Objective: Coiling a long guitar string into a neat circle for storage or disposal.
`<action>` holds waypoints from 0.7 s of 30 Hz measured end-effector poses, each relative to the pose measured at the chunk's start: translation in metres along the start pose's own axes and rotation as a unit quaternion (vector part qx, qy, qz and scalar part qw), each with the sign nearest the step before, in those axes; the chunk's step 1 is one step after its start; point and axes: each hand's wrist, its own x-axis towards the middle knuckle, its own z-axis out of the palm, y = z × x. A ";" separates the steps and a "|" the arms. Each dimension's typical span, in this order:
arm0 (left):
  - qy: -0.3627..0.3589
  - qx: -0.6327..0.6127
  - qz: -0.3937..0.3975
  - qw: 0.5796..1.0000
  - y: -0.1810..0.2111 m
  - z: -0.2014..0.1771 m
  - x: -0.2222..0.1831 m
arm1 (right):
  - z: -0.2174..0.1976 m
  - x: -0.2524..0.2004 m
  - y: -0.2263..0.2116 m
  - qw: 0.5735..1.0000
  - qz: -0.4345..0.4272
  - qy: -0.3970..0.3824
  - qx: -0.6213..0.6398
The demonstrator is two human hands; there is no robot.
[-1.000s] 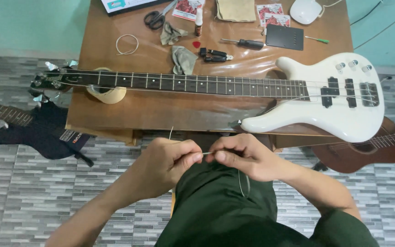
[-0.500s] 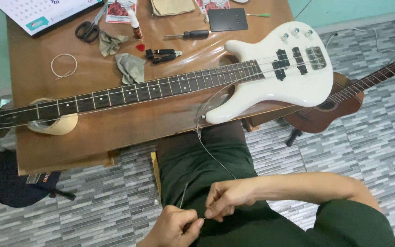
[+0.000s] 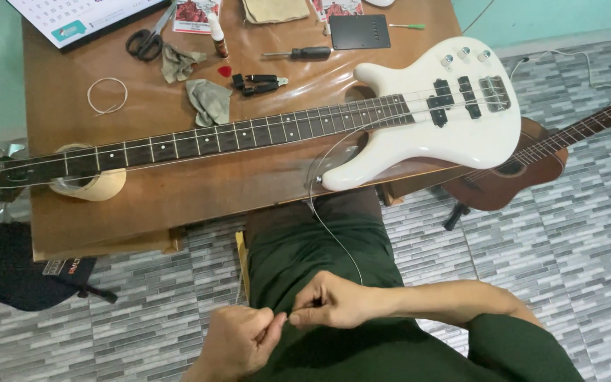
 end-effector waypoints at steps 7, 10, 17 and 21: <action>0.060 0.184 0.068 0.979 -0.001 -0.013 0.030 | -0.001 0.016 -0.025 0.960 -0.142 0.127 -0.206; 0.056 0.274 0.080 0.957 -0.008 -0.026 0.052 | -0.007 0.023 -0.022 0.905 -0.219 0.190 -0.312; 0.064 -0.079 0.036 0.994 0.012 -0.074 0.106 | -0.039 0.012 -0.056 0.981 -0.146 0.125 -0.018; 0.050 -0.241 -0.025 0.969 0.018 -0.077 0.122 | -0.049 0.010 -0.061 0.970 -0.162 0.181 0.028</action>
